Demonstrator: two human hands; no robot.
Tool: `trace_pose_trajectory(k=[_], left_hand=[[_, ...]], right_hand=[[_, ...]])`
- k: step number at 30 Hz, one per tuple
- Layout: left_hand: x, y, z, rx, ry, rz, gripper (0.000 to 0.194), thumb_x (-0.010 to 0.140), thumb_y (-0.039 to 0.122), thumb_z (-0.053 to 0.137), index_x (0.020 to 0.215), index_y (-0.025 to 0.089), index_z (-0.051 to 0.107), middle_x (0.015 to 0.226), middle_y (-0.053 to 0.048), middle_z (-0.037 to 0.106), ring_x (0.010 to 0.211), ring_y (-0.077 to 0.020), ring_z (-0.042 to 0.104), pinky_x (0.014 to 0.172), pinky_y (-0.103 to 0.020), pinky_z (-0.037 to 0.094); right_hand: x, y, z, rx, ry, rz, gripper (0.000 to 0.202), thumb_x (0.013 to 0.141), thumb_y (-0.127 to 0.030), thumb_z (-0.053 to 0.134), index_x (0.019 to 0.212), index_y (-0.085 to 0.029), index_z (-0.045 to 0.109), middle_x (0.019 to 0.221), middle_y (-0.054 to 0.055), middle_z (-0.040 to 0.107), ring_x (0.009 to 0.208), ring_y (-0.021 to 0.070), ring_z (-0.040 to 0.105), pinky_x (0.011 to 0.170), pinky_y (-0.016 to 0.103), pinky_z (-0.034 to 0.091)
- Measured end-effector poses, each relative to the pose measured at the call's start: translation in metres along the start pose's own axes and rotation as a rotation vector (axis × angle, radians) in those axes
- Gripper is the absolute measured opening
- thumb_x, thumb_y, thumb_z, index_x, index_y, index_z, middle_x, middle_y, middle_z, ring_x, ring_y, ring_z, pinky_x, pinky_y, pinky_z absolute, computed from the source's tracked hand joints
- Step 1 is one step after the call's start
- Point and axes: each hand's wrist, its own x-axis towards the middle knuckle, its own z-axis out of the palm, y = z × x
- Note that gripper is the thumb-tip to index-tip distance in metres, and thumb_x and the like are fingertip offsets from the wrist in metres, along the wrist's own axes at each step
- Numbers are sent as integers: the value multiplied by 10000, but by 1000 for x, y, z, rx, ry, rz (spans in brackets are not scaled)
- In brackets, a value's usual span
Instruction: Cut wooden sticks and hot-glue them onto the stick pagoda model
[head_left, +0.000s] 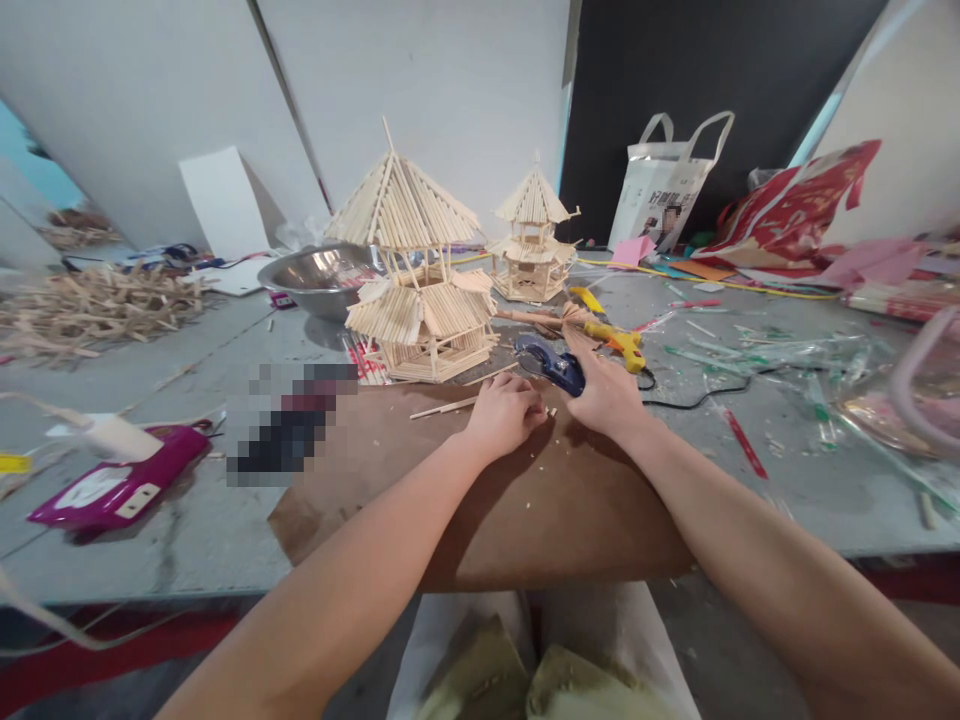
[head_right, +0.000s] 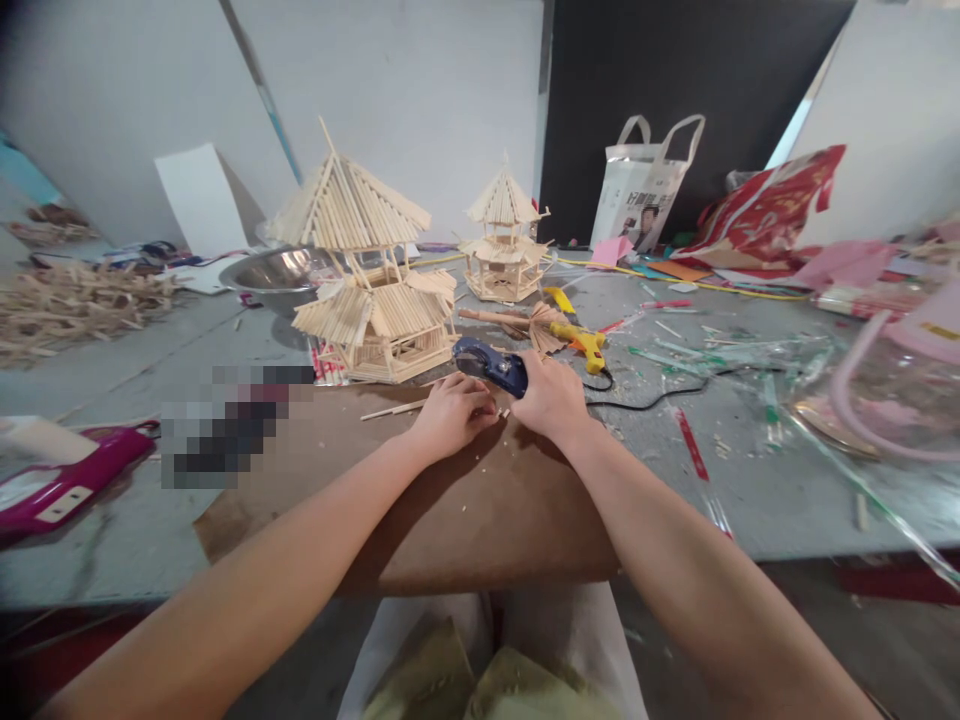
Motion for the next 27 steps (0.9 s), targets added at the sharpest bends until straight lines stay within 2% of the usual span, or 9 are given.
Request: trace_pose_trajectory(k=[4, 11, 18, 20, 22, 25, 27], left_hand=[[0, 0, -1, 22, -11, -11, 136, 743, 273, 506, 760, 206, 623, 900, -42, 581, 910, -211, 438, 781, -356, 325], [0, 4, 0, 24, 30, -3, 182, 737, 345, 509, 770, 194, 605, 878, -46, 578, 914, -215, 434, 792, -367, 317], [3, 1, 0, -50, 29, -9, 131, 741, 249, 505, 729, 195, 624, 873, -44, 602, 915, -216, 447, 794, -372, 314], [4, -2, -2, -192, 62, -69, 94, 707, 235, 541, 704, 184, 621, 861, -41, 608, 896, -207, 462, 791, -357, 326], [4, -5, -5, -452, 78, -175, 101, 696, 247, 549, 679, 166, 607, 793, -32, 608, 810, -173, 494, 750, -317, 356], [2, -8, -11, -925, 42, -364, 184, 696, 327, 536, 677, 148, 576, 626, 6, 557, 585, -104, 479, 594, -242, 373], [0, -7, -14, -1126, 25, -448, 223, 668, 365, 559, 678, 142, 563, 561, 29, 511, 498, -73, 426, 521, -211, 339]], right_hand=[[1, 1, 0, -6, 1, 2, 456, 632, -330, 529, 1063, -196, 468, 879, 81, 614, 761, 244, 564, 612, 297, 376], [1, 0, 0, -20, 17, -9, 427, 647, -345, 506, 1046, -198, 468, 860, 78, 614, 754, 244, 568, 602, 295, 374], [1, 1, -1, 22, 12, -21, 372, 635, -323, 512, 984, -196, 487, 829, 83, 611, 745, 256, 567, 598, 305, 381], [1, 2, -1, 69, 21, -12, 383, 626, -297, 517, 993, -190, 481, 845, 90, 608, 759, 262, 564, 602, 310, 387], [1, 3, -1, 170, 68, -31, 377, 636, -281, 508, 998, -182, 468, 878, 92, 601, 788, 254, 559, 621, 309, 395], [-1, 2, -2, 399, 131, -121, 305, 664, -259, 485, 956, -176, 458, 839, 70, 593, 754, 205, 562, 638, 284, 407], [-4, -1, -5, 555, 118, -187, 243, 679, -245, 479, 911, -177, 456, 780, 45, 582, 689, 164, 555, 636, 262, 412]])
